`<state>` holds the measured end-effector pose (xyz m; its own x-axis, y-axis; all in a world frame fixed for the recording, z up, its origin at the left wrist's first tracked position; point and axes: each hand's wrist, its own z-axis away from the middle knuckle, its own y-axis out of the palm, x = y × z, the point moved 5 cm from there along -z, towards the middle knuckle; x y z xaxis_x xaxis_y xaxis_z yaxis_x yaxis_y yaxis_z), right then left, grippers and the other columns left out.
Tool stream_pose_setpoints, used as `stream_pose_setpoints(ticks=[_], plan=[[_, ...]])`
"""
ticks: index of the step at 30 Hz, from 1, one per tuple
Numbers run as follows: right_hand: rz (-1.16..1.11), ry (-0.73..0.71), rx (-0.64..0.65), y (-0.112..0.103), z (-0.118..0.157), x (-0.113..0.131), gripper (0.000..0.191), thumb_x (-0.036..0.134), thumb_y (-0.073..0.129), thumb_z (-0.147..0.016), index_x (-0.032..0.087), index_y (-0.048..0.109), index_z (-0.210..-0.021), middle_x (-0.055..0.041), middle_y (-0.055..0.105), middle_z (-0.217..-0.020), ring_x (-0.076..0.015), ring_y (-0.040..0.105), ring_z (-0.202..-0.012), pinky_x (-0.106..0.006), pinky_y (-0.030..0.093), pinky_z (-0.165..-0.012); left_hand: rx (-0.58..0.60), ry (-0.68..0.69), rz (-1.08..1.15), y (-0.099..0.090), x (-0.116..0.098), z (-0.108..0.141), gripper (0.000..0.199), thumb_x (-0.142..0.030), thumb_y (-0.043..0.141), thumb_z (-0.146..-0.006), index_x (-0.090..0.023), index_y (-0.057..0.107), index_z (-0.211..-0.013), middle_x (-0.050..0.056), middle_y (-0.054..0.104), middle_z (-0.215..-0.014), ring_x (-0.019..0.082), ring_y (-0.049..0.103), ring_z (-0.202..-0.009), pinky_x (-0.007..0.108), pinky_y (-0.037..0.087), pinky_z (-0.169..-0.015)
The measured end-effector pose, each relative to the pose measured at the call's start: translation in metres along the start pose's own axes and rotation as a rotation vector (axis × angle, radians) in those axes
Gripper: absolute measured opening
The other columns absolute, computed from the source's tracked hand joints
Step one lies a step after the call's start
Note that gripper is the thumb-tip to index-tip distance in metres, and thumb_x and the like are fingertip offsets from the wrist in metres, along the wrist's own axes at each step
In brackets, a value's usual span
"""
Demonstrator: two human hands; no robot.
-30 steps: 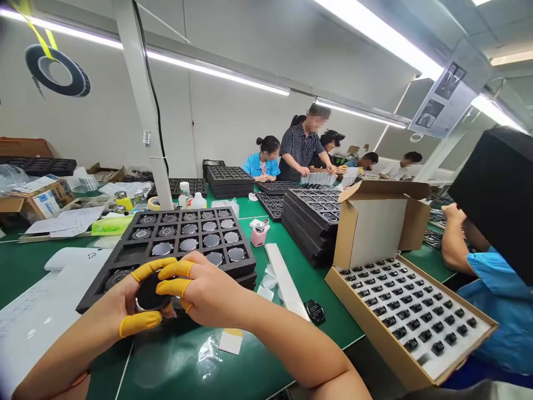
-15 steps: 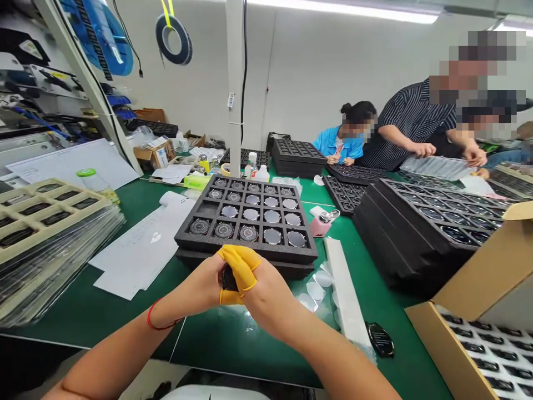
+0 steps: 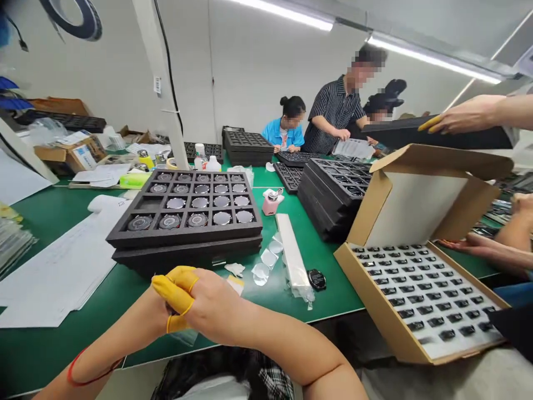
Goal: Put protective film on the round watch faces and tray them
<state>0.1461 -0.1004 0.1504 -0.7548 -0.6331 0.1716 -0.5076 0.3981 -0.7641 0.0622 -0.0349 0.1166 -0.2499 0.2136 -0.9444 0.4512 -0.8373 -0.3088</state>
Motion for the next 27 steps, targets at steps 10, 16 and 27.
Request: stream_pose_setpoints(ticks=[10,16,27], plan=[[-0.152,0.606,0.419,0.081,0.071,-0.041,0.047,-0.004,0.051,-0.076,0.016,0.057,-0.118,-0.0076,0.065,-0.099,-0.018,0.059,-0.085,-0.03,0.051,-0.074,-0.157,-0.354,0.381,-0.058,0.04,0.052,0.073,-0.027,0.079,-0.063,-0.026,0.037,-0.123,-0.001,0.068,-0.069,0.021,0.067,-0.065,0.03,0.053,-0.062],[0.032,0.734,0.362,0.076,0.077,-0.095,0.026,0.013,0.047,-0.092,0.014,0.067,-0.109,-0.0156,0.063,-0.114,-0.0272,0.055,-0.103,-0.044,0.047,-0.089,-0.279,-0.303,0.377,-0.078,0.016,0.043,0.078,-0.029,0.082,-0.061,-0.029,0.036,-0.124,0.001,0.071,-0.073,0.022,0.07,-0.067,0.029,0.057,-0.063],[-0.055,0.578,-0.117,-0.028,0.046,-0.084,0.032,0.009,0.053,-0.089,0.028,0.066,-0.11,-0.0049,0.063,-0.099,-0.017,0.062,-0.089,-0.032,0.056,-0.075,-0.072,-0.108,0.225,-0.046,-0.025,-0.025,0.058,-0.028,0.075,-0.074,-0.027,0.043,-0.123,0.001,0.064,-0.098,0.017,0.067,-0.084,0.027,0.055,-0.078]])
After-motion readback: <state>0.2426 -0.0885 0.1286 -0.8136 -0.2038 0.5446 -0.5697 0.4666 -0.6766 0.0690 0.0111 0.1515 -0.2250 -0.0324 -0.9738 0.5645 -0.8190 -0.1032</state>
